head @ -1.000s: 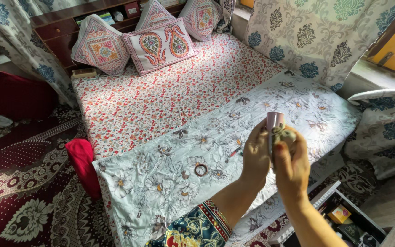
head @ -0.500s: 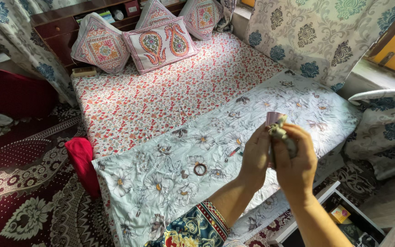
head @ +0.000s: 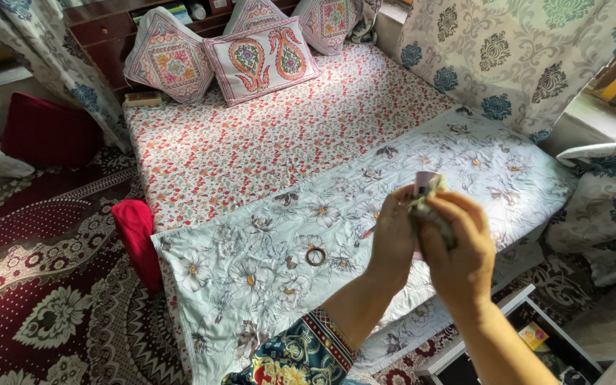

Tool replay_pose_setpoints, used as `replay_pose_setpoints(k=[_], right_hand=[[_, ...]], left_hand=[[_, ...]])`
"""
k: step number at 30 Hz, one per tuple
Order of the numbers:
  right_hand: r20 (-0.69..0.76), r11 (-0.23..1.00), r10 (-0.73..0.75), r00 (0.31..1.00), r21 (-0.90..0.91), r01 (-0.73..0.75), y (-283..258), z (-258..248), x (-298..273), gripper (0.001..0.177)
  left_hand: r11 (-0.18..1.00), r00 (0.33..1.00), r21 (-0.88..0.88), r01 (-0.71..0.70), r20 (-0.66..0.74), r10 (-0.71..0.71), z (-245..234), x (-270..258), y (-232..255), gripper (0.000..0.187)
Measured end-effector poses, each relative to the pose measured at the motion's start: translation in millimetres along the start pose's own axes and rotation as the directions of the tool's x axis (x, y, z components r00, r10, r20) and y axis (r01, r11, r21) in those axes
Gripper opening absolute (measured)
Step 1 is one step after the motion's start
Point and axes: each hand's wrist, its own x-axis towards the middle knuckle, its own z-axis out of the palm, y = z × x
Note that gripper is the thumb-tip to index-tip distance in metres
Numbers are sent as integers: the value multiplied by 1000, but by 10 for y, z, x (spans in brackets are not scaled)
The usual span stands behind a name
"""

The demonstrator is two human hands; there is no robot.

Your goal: The person wipes the exterior of several cosmetic items, including a white tube, a round compact, and a pink bottle, using a cloth. The person places the cleaned items into an open drawer beside the bed.

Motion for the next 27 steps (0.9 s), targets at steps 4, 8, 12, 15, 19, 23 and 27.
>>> replay_pose_setpoints(k=[4, 8, 12, 15, 19, 23, 27], right_hand=[[91, 1000, -21, 996, -12, 22, -34, 65, -135, 34], [-39, 998, 63, 997, 3, -63, 212, 135, 208, 25], [-55, 996, 60, 997, 72, -56, 194, 250, 230, 25], [38, 986, 72, 997, 146, -77, -60, 381, -55, 28], [99, 999, -46, 994, 23, 44, -220, 471, -84, 30], [-49, 999, -26, 998, 16, 27, -73, 539, 357, 24], [-52, 998, 17, 998, 56, -14, -140, 623, 396, 25]], left_hand=[[999, 1000, -44, 7, -15, -8, -90, 31, 75, 32], [985, 994, 160, 58, 79, -71, -64, -153, 63, 35], [980, 992, 197, 39, 108, -61, -92, -128, 236, 32], [991, 994, -79, 105, 26, -103, -231, -6, 386, 31], [962, 990, -233, 140, 14, -141, -428, 84, 451, 30], [989, 989, -61, 137, 59, -134, -461, 35, 374, 27], [990, 991, -74, 120, 72, -114, -468, 6, 493, 29]])
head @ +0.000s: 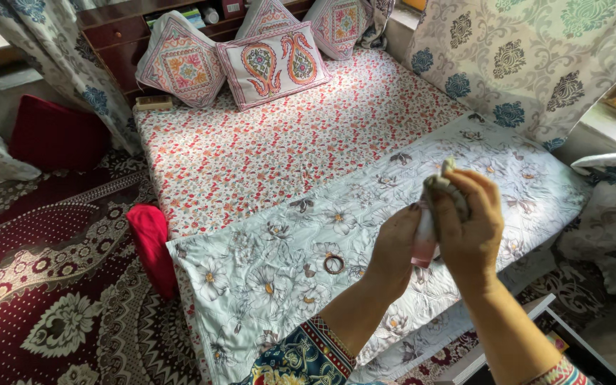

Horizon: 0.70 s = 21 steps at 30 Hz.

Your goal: The person wipes the exterior of several cosmetic items, including a white tube, a round compact, and a pink bottle, using a cloth. The person places the cleaned items into an open drawer beside the bed.

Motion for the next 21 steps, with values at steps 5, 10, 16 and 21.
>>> replay_pose_setpoints(k=[5, 10, 16, 21], right_hand=[[162, 986, -130, 978, -81, 145, -300, 108, -464, 36], [62, 991, -66, 996, -112, 73, -143, 157, -185, 31], [51, 996, -49, 998, -71, 52, -285, 287, -233, 31], [217, 960, -215, 952, -130, 246, -490, 333, -376, 36]], left_hand=[[988, 999, -151, -38, 6, 40, -181, -12, 322, 29], [1000, 999, -10, -1, 34, 1, -265, -89, 181, 32], [1000, 998, -28, 2, 56, 0, -331, -30, 325, 26], [989, 997, -129, 74, 3, -75, -515, -30, 487, 31]])
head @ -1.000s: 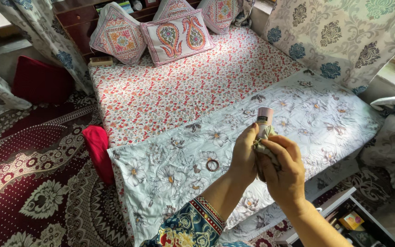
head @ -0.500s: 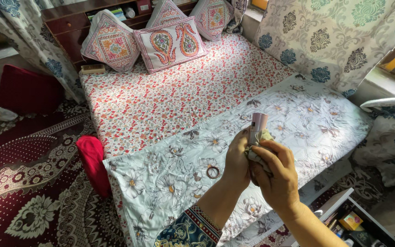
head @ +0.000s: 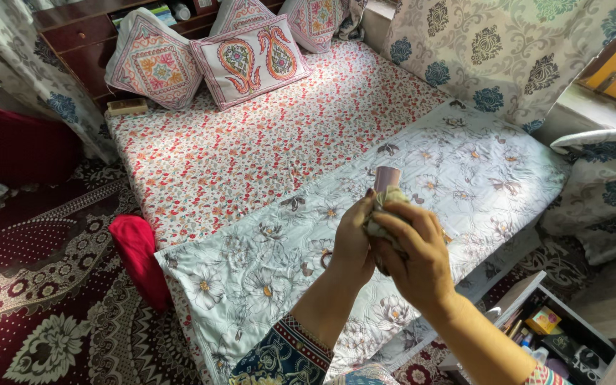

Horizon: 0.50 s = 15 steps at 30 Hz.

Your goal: The person wipes the exterior of several cosmetic items, including a white tube, a round compact, and a pink bottle, using a cloth. The person places the cleaned items into an open drawer beside the bed.

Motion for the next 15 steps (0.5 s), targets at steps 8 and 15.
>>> replay_pose_setpoints(k=[8, 15], right_hand=[[0, 754, 489, 872, 502, -423, 239, 299, 172, 35], [527, -131, 528, 666, 826, -549, 210, 584, -78, 36]], left_hand=[[983, 989, 121, -141, 65, 134, 5, -64, 34, 27], [283, 668, 750, -597, 270, 693, 152, -179, 279, 38]])
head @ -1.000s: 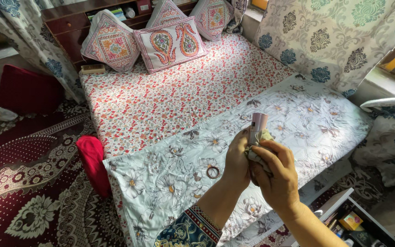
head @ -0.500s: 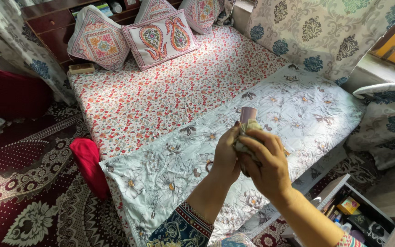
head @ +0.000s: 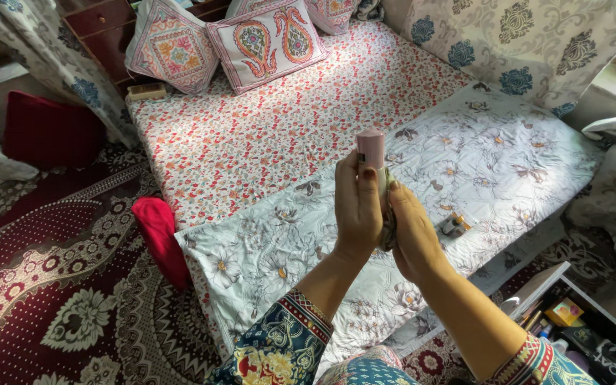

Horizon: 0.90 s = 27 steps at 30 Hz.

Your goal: The person wipes the exterior of several cosmetic items, including a white tube, a round compact, and a pink bottle, using a cloth. The person places the cleaned items into an open drawer beside the bed.

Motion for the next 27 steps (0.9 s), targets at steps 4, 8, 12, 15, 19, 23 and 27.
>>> replay_pose_setpoints(k=[4, 8, 12, 15, 19, 23, 27], right_hand=[[-122, 956, 272, 954, -76, -283, -118, -72, 85, 35], [-190, 761, 263, 946, -562, -324, -355, -194, 133, 39], [-210, 801, -50, 976, -593, -87, -657, -135, 36, 34], [434, 0, -510, 742, -863, 505, -804, 13, -109, 31], [370, -106, -581, 725, -917, 384, -934, 101, -65, 32], [331, -17, -593, 734, -916, 400, -860, 130, -171, 35], [557, -254, -445, 701, -829, 498, -807, 172, -398, 33]], left_hand=[[868, 916, 295, -398, 171, 362, -124, -6, 94, 43], [862, 901, 279, -423, 226, 369, -115, -63, 104, 44], [993, 988, 115, 17, 152, -34, -3, -49, 29, 41], [899, 877, -54, 435, 250, -410, 138, -132, -27, 43], [837, 891, -339, 430, 312, -331, 298, -197, -120, 45], [544, 811, -604, 583, 391, -435, 420, -36, -127, 51], [426, 736, -604, 673, 489, -469, 396, 44, 14, 69]])
